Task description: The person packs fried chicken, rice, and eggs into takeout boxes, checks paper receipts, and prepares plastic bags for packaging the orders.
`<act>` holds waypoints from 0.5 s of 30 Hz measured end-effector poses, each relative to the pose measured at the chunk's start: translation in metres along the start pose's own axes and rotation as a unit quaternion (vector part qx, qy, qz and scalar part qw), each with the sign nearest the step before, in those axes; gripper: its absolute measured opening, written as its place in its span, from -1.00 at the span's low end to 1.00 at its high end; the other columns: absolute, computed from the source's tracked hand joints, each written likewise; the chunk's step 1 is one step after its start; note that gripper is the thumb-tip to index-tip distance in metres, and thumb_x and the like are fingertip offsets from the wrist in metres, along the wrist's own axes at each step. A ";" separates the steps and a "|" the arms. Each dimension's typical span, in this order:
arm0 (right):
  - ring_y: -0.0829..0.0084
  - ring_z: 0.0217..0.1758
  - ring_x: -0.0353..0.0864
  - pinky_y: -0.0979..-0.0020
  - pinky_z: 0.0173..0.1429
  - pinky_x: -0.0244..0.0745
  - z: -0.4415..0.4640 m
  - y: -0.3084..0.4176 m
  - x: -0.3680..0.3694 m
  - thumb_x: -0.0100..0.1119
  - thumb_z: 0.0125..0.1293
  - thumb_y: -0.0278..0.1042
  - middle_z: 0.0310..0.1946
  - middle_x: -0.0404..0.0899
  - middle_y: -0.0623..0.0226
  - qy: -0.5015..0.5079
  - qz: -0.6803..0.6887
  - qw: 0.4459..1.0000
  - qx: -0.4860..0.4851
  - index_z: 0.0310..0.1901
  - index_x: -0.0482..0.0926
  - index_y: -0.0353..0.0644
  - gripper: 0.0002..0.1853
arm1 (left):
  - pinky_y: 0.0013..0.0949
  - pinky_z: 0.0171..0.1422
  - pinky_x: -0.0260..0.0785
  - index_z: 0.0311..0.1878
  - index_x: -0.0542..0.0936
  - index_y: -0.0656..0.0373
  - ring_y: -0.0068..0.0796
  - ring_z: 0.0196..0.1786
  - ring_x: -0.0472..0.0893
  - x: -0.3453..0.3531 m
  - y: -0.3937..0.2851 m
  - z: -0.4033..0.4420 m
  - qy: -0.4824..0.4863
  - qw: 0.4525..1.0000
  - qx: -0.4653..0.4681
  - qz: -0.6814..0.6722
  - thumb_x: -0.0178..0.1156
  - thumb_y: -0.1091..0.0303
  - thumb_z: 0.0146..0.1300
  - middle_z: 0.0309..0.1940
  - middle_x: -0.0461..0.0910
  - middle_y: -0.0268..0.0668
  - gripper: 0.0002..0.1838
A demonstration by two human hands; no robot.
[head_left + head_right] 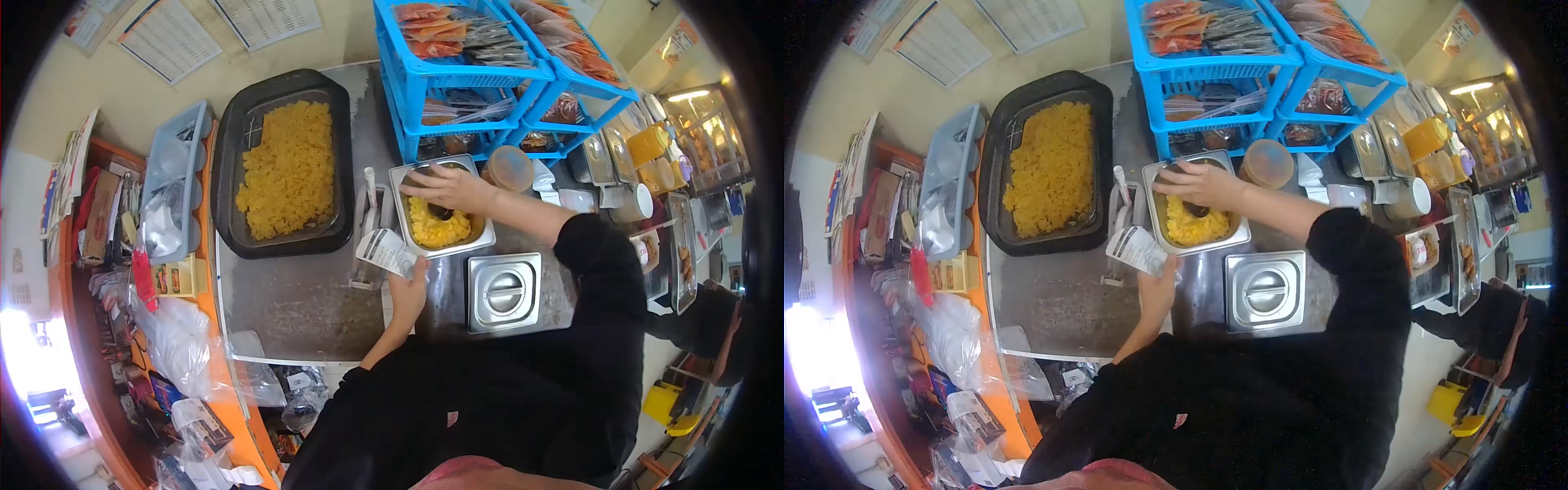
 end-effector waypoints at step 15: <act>0.07 -0.34 0.63 0.14 -0.25 0.51 0.007 0.014 0.065 0.05 0.07 -0.45 -0.45 0.59 0.00 0.276 0.484 0.804 0.209 -0.42 0.58 -0.29 -0.86 | -0.49 -0.24 0.38 -0.23 0.55 0.41 -0.57 -0.33 0.57 0.008 0.005 0.006 0.016 0.997 -0.057 -0.049 0.20 0.50 0.17 -0.35 0.63 -0.25 -0.84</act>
Point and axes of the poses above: each hand's wrist, its own z-axis towards the middle knuckle, its own x-axis out of the palm, y = z × x, the point moved 10 cm from there along z, towards the middle knuckle
